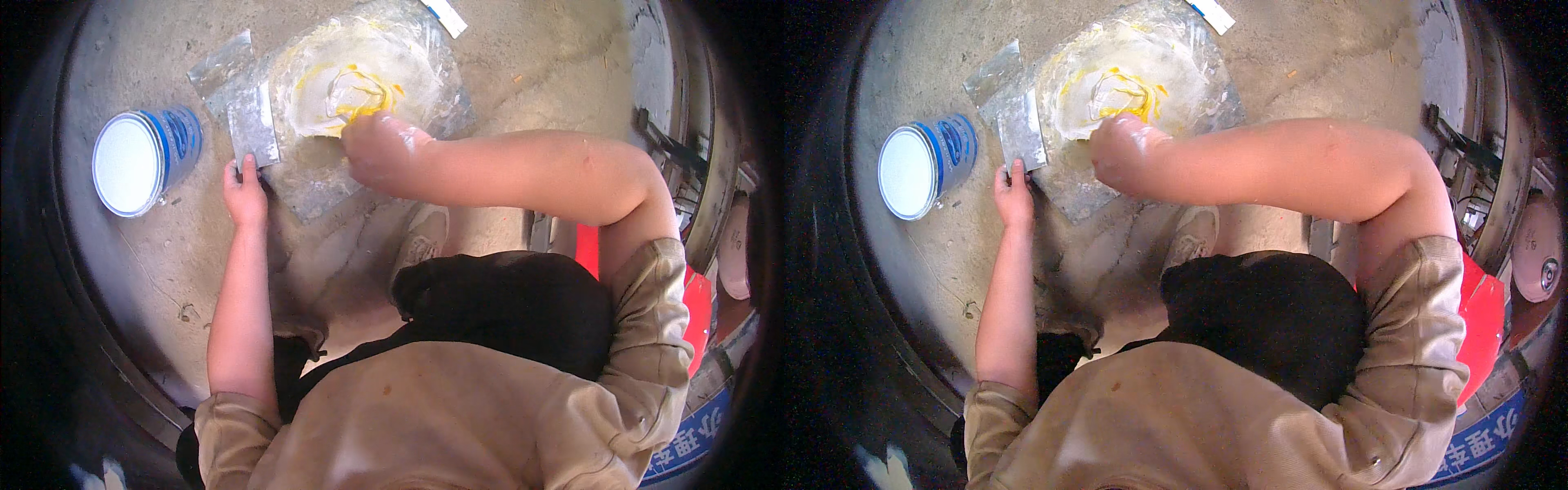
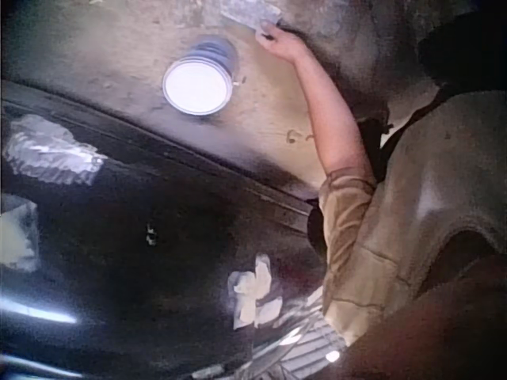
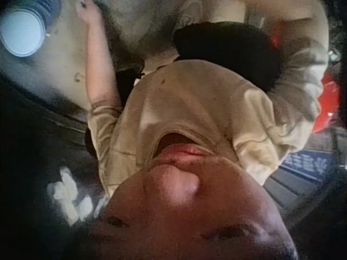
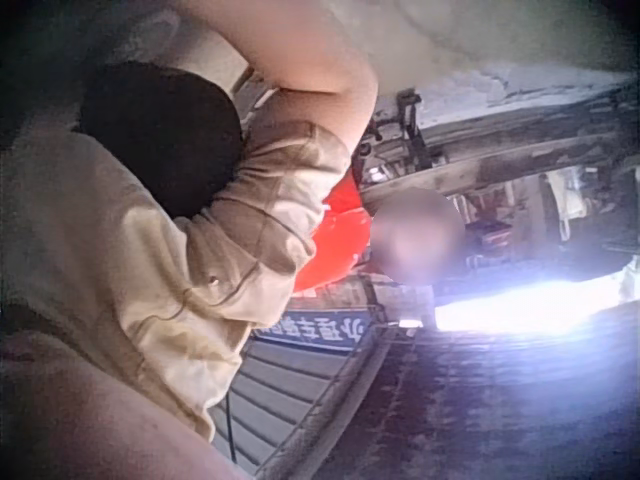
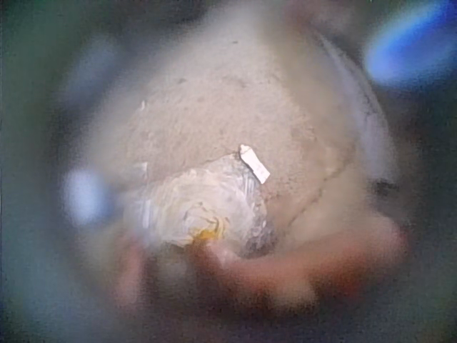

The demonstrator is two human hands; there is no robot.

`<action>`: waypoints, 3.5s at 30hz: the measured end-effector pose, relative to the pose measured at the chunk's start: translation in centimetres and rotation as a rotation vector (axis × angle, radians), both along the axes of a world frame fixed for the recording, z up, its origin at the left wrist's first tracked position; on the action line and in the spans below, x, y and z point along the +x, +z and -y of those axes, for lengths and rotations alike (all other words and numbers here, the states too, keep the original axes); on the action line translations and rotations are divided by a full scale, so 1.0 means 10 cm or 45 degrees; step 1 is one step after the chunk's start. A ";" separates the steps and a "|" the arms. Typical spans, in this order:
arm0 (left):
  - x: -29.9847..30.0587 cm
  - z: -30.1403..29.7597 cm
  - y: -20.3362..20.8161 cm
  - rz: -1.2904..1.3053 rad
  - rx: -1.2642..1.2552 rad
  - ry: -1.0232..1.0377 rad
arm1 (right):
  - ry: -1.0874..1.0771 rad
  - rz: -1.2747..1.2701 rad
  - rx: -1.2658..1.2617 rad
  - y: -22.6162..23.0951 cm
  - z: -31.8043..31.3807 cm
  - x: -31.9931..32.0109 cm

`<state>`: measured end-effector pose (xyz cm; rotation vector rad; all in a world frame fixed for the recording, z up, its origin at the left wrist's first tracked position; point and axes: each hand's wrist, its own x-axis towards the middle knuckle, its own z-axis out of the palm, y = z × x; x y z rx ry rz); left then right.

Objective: The person kneels on the floor and uses a putty knife to mix a yellow paste with a white powder on a plastic sheet. They repeatedly scoop white powder from a can and blend it into the yellow mixture until a uniform consistency is achieved.

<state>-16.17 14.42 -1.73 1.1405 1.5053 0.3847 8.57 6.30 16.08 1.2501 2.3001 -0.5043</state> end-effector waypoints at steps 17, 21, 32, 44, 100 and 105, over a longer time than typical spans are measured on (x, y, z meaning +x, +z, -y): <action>0.21 -0.10 0.11 0.084 -0.028 0.057 | -1.078 0.010 0.168 -0.24 0.61 0.75; 0.16 -0.10 0.05 0.080 0.008 0.030 | -1.363 -0.241 0.349 -0.59 0.91 0.58; 0.22 -0.08 0.10 0.172 0.007 0.021 | -1.465 -0.288 0.367 -0.57 1.02 0.42; 0.24 -0.23 0.20 0.185 0.053 0.005 | -1.388 -0.309 0.292 -0.48 0.91 0.47; 0.15 -0.14 0.17 0.171 -0.047 0.078 | -2.722 -1.855 -0.699 -1.19 0.89 1.27; 0.13 -0.22 0.24 0.236 -0.023 0.137 | -1.885 -0.668 -0.598 -0.36 -0.37 1.70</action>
